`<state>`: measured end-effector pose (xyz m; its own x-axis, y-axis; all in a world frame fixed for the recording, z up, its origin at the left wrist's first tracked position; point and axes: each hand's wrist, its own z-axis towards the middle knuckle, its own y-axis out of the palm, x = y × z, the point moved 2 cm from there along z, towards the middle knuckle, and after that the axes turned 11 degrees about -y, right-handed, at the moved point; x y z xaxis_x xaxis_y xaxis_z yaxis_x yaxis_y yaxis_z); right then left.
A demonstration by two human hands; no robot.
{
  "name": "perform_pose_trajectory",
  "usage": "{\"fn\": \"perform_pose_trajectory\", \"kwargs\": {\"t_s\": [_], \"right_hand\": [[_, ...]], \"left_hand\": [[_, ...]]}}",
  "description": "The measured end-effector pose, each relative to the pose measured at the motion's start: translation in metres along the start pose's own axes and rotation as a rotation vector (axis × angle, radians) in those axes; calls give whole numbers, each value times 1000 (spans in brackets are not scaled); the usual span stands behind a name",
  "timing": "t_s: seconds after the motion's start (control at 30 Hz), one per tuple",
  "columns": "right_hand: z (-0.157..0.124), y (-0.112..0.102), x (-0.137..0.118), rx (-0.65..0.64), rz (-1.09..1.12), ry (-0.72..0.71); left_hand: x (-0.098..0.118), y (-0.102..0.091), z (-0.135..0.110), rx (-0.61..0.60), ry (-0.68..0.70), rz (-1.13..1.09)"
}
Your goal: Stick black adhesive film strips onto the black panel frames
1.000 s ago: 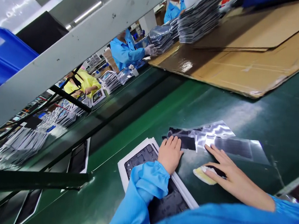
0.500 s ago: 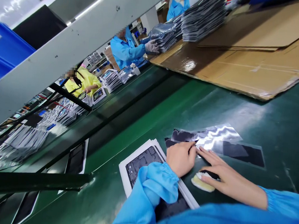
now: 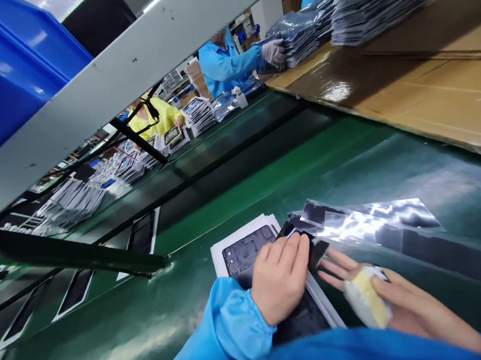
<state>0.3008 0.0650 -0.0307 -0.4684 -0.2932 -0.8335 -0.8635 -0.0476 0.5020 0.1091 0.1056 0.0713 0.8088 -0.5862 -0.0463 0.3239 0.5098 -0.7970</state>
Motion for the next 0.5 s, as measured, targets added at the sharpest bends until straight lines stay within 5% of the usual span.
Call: {"fn": "perform_pose_trajectory", "kwargs": {"t_s": [0.1, 0.2, 0.37, 0.5], "right_hand": [[18, 52, -3, -68, 137, 47], [31, 78, -3, -110, 51, 43], [40, 84, -2, -198, -207, 23], [43, 82, -4, -266, -400, -29]], "left_hand": [[-3, -7, -18, -15, 8, 119], [-19, -14, -33, -47, -56, 56], [-58, -26, -48, -3, -380, -96], [-79, -21, -55, -303, -763, -564]]}}
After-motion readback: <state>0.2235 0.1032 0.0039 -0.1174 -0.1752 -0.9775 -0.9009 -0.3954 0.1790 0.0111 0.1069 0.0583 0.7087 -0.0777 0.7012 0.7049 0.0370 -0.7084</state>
